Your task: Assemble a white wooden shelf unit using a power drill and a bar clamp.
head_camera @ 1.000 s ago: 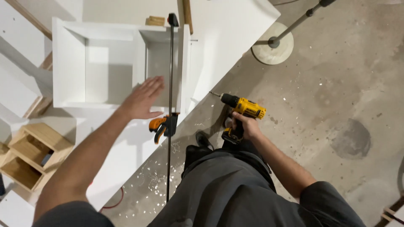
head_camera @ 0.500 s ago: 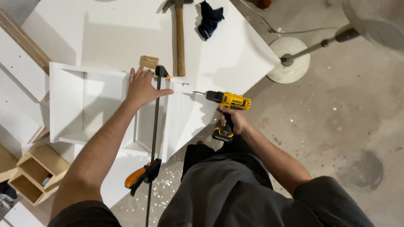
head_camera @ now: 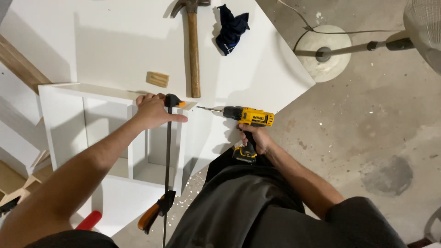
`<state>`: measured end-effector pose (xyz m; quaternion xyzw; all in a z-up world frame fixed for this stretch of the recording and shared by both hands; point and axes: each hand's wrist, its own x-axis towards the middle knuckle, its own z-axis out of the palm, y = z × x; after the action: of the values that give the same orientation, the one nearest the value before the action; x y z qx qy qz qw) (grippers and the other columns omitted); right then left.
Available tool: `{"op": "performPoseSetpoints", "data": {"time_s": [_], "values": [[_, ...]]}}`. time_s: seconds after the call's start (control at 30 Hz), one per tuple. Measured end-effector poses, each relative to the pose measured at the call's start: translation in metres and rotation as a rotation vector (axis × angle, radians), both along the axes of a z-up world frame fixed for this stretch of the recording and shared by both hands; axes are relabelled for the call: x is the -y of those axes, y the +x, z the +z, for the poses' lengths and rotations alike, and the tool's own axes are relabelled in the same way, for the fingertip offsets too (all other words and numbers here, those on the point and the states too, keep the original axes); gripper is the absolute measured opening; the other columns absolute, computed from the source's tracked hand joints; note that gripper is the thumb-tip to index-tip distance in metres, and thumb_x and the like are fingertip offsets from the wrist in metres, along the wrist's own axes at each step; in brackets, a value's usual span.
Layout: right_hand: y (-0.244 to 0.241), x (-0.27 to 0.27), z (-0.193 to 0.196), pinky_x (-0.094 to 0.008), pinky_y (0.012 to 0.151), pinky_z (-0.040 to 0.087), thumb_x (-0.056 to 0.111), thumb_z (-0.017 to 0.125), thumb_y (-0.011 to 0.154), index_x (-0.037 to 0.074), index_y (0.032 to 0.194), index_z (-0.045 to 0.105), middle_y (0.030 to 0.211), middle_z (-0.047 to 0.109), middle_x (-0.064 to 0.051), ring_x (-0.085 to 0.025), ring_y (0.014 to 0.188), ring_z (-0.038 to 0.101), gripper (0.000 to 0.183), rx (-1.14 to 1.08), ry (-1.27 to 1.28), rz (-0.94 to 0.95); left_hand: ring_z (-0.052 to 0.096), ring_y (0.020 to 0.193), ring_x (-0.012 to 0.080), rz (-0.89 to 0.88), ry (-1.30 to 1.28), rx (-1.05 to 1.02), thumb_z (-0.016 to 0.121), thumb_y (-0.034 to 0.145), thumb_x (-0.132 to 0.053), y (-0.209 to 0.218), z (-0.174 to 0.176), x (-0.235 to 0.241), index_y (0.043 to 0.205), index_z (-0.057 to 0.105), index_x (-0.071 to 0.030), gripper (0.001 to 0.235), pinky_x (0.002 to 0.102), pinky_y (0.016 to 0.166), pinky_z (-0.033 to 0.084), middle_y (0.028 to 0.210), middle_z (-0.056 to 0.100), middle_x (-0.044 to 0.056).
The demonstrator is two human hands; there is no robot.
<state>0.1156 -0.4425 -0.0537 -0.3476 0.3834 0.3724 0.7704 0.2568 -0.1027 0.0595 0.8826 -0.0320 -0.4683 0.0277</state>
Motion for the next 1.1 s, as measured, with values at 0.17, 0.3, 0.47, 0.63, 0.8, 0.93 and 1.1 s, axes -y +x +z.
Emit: {"op": "performPoseSetpoints", "data": {"time_s": [0.17,0.3,0.47,0.63,0.8,0.93,1.1], "values": [[0.010,-0.002,0.008,-0.035,0.046,0.045,0.013,0.078,0.090,0.000,0.088,0.062,0.057,0.056,-0.012,-0.021,0.046,0.049,0.020,-0.010,-0.012,-0.009,0.037,0.143,0.0267,0.021,0.001,-0.067,0.064,0.068,-0.092,0.005,0.020,0.011,0.134,0.065,-0.013,0.103,0.051,0.116,0.013,0.148,0.055,0.009],[0.007,-0.001,0.005,-0.034,0.045,0.045,0.013,0.075,0.091,-0.001,0.082,0.064,0.053,0.055,-0.010,-0.020,0.044,0.050,0.020,-0.050,-0.008,-0.001,0.036,0.143,0.0271,0.021,0.002,-0.087,0.065,0.067,-0.092,0.007,0.022,0.015,0.135,0.064,-0.014,0.103,0.051,0.116,0.014,0.148,0.055,0.009],[0.004,-0.003,-0.011,-0.036,0.047,0.045,0.013,0.075,0.091,0.001,0.092,0.064,0.058,0.057,-0.012,-0.022,0.047,0.050,0.017,-0.021,0.016,-0.015,0.037,0.140,0.0276,0.042,-0.023,-0.085,0.068,0.067,-0.088,0.012,0.035,0.021,0.136,0.062,-0.019,0.098,0.053,0.115,0.013,0.147,0.054,0.007],[0.009,-0.003,-0.002,-0.035,0.046,0.046,0.012,0.077,0.090,0.003,0.084,0.061,0.057,0.058,-0.013,-0.022,0.045,0.052,0.020,-0.047,0.022,-0.009,0.039,0.136,0.0267,0.057,-0.033,-0.076,0.070,0.071,-0.084,0.014,0.044,0.027,0.134,0.064,-0.014,0.094,0.051,0.114,0.014,0.145,0.056,0.008],[0.010,-0.005,0.001,-0.037,0.047,0.047,0.011,0.077,0.091,0.002,0.083,0.060,0.057,0.058,-0.014,-0.023,0.045,0.053,0.020,-0.051,0.011,-0.015,0.039,0.135,0.0263,0.036,-0.029,-0.075,0.069,0.072,-0.085,0.010,0.029,0.017,0.134,0.064,-0.014,0.095,0.051,0.113,0.013,0.144,0.056,0.007],[0.011,-0.004,0.014,-0.036,0.048,0.046,0.012,0.076,0.091,0.003,0.081,0.058,0.057,0.058,-0.013,-0.022,0.047,0.052,0.023,-0.061,0.020,-0.010,0.041,0.134,0.0275,0.025,-0.026,-0.056,0.068,0.072,-0.085,0.006,0.032,0.019,0.131,0.066,-0.011,0.094,0.053,0.112,0.014,0.140,0.059,0.009],[0.002,-0.008,0.014,-0.037,0.049,0.047,0.012,0.077,0.092,0.005,0.077,0.058,0.057,0.059,-0.014,-0.023,0.046,0.052,0.025,-0.030,0.013,-0.025,0.042,0.131,0.0291,-0.013,-0.054,-0.022,0.066,0.072,-0.086,0.001,0.031,0.016,0.128,0.066,-0.009,0.095,0.053,0.112,0.015,0.136,0.059,0.010]]}}
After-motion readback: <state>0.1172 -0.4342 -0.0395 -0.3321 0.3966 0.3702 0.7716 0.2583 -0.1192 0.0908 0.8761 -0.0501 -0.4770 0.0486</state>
